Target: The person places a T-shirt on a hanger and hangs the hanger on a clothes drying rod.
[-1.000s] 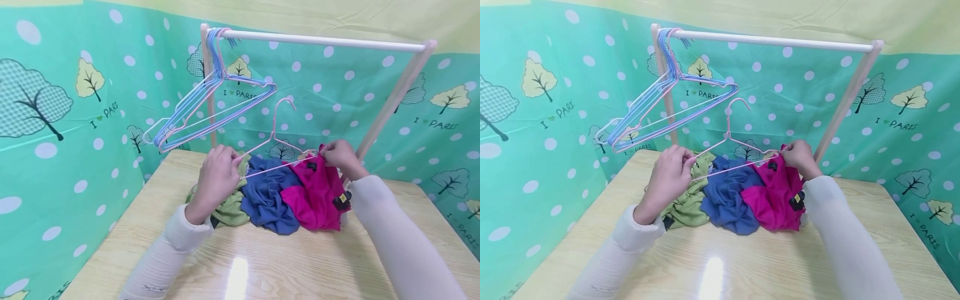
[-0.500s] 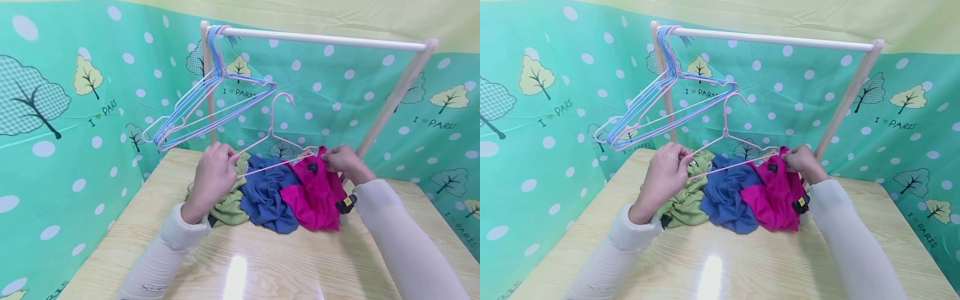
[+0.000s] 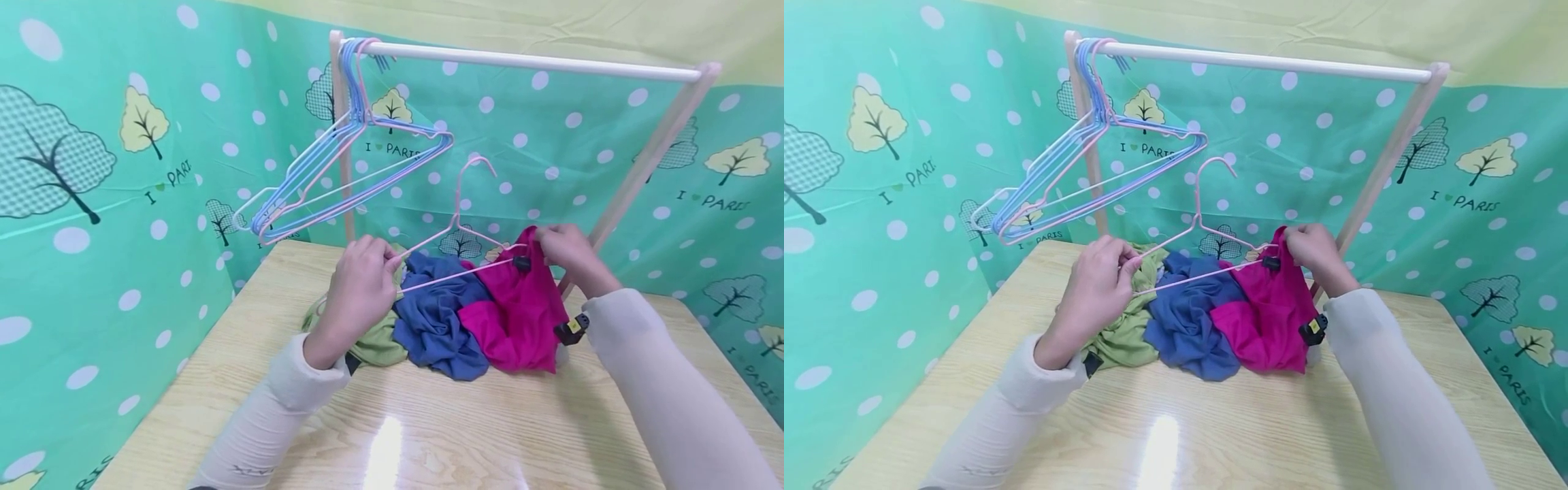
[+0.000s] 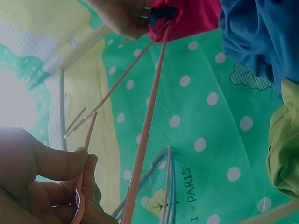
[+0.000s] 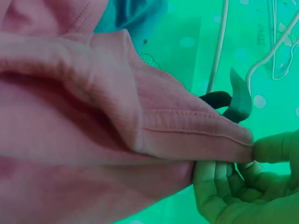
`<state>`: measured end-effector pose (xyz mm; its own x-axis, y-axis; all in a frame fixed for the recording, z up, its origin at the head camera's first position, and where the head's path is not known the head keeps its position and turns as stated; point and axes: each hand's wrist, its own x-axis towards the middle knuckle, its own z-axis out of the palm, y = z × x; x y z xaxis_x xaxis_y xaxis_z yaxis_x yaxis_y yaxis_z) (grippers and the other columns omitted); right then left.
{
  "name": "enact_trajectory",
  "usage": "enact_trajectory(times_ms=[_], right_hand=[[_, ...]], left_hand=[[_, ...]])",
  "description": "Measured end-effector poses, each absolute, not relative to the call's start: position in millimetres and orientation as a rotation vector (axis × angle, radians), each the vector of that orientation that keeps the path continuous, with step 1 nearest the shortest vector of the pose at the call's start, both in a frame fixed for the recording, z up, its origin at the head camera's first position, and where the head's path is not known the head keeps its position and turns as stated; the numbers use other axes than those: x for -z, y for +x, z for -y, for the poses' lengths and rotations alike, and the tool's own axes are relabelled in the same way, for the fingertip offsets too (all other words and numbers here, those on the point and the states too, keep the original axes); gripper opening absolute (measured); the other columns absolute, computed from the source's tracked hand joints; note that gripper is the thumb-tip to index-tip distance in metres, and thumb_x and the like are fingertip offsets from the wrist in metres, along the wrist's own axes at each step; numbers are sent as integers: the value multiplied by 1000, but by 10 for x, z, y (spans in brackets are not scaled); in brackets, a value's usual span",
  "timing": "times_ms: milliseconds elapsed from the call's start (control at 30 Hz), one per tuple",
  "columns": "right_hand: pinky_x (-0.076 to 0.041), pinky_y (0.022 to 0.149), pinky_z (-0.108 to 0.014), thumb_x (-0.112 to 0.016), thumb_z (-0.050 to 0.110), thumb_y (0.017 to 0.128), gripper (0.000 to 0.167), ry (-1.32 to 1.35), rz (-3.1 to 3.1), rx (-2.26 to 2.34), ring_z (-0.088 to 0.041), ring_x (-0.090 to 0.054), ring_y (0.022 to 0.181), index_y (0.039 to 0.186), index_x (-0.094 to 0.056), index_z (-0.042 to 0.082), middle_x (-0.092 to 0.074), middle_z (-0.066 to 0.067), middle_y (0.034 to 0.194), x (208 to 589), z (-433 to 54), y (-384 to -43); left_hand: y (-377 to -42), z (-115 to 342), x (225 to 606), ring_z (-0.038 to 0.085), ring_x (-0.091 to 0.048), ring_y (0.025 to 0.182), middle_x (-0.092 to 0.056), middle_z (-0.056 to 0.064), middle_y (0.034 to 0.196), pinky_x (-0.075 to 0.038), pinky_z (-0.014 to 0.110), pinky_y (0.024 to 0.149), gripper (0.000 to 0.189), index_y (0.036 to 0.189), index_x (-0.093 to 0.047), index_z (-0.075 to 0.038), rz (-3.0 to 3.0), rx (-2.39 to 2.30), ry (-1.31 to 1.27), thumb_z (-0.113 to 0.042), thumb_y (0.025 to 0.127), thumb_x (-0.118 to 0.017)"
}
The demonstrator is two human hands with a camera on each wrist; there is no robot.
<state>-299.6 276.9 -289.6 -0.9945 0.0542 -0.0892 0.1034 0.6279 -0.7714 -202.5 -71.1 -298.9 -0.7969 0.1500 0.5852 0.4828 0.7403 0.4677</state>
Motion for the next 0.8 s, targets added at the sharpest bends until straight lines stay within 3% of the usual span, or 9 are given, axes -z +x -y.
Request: enact_trajectory(times_ms=[133,233,567,800], right_hand=[[-42,69,-39,-38,33,105,37,62,-2908,1225,-26,-47,74,75,-45,11,-43,-2,69,2891,-2709,-2965],[-38,62,-37,-38,31,105,38,-20,-2992,1151,-24,-41,65,74,-43,10,-39,0,65,2898,-2652,-2932],[-36,58,-37,-42,26,102,32,-132,-3092,1222,-25,-41,66,74,-42,10,-36,-2,65,2816,-2404,-2841],[-35,57,-36,-48,24,102,32,-292,-3079,1253,-25,-42,71,75,-53,8,-41,-2,70,2731,-2233,-2755]], left_hand=[[-2045,671,3027,29,-55,89,-62,9,91,-47,41,81,7,93,-66,-3,2410,864,-487,-6,98,-66],[-2057,646,3051,29,-55,91,-61,9,91,-47,40,81,7,93,-64,-3,2405,866,-489,-6,99,-64],[-2052,614,3075,28,-54,87,-59,8,89,-47,41,85,7,93,-63,-3,2373,871,-517,-5,99,-63],[-2047,538,3125,28,-53,86,-58,8,89,-48,43,85,7,92,-62,-3,2373,876,-555,-4,99,-62]])
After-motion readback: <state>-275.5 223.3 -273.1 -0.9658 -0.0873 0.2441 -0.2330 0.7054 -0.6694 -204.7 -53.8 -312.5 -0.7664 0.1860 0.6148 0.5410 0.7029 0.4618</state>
